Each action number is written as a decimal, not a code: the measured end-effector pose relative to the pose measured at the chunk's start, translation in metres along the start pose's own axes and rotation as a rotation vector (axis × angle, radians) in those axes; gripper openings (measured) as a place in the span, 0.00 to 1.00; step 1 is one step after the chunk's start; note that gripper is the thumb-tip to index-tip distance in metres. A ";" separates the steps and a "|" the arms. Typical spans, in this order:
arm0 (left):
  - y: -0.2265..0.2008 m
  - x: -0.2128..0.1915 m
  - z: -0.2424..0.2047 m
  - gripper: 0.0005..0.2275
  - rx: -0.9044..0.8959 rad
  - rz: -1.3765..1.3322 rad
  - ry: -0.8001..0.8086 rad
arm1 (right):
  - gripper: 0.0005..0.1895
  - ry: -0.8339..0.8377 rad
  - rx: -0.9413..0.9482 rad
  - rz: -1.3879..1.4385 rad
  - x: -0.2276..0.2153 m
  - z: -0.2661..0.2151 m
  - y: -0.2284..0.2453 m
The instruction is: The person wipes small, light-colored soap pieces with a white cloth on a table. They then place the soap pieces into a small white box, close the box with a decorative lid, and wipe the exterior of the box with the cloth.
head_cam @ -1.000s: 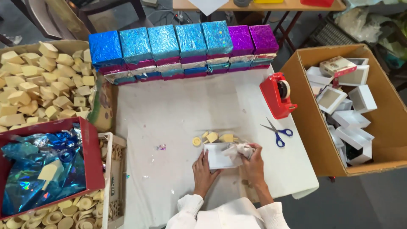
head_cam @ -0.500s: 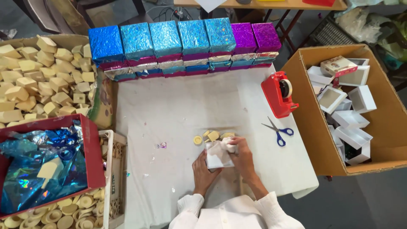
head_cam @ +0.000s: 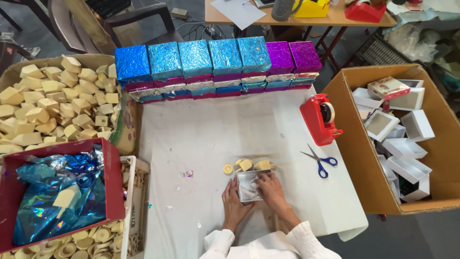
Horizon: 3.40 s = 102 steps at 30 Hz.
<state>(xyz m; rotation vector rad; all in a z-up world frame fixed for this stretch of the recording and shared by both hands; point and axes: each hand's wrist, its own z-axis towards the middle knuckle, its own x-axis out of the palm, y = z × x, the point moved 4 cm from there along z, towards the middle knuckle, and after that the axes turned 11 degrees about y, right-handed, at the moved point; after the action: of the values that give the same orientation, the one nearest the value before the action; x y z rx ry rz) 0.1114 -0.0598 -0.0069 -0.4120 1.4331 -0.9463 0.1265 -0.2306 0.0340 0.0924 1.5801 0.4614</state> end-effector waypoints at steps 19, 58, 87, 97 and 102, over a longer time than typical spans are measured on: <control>0.011 0.027 0.009 0.54 0.058 0.116 0.077 | 0.22 0.006 0.028 0.171 0.043 0.022 0.018; -0.003 0.015 0.012 0.57 0.026 0.052 0.087 | 0.15 0.012 0.121 0.359 -0.026 0.016 -0.018; 0.001 0.017 0.012 0.53 0.031 0.060 0.123 | 0.26 0.004 0.005 0.147 0.038 0.015 -0.009; 0.007 0.022 0.010 0.55 0.036 -0.016 0.099 | 0.18 0.196 -0.146 0.357 0.051 0.023 -0.013; 0.003 0.018 0.011 0.55 0.033 0.022 0.100 | 0.11 0.345 -0.129 0.480 0.070 0.020 -0.029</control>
<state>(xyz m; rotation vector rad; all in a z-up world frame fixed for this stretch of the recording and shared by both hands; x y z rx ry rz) 0.1202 -0.0751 -0.0190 -0.3278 1.5074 -0.9823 0.1470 -0.2288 -0.0413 0.3107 1.8626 0.9950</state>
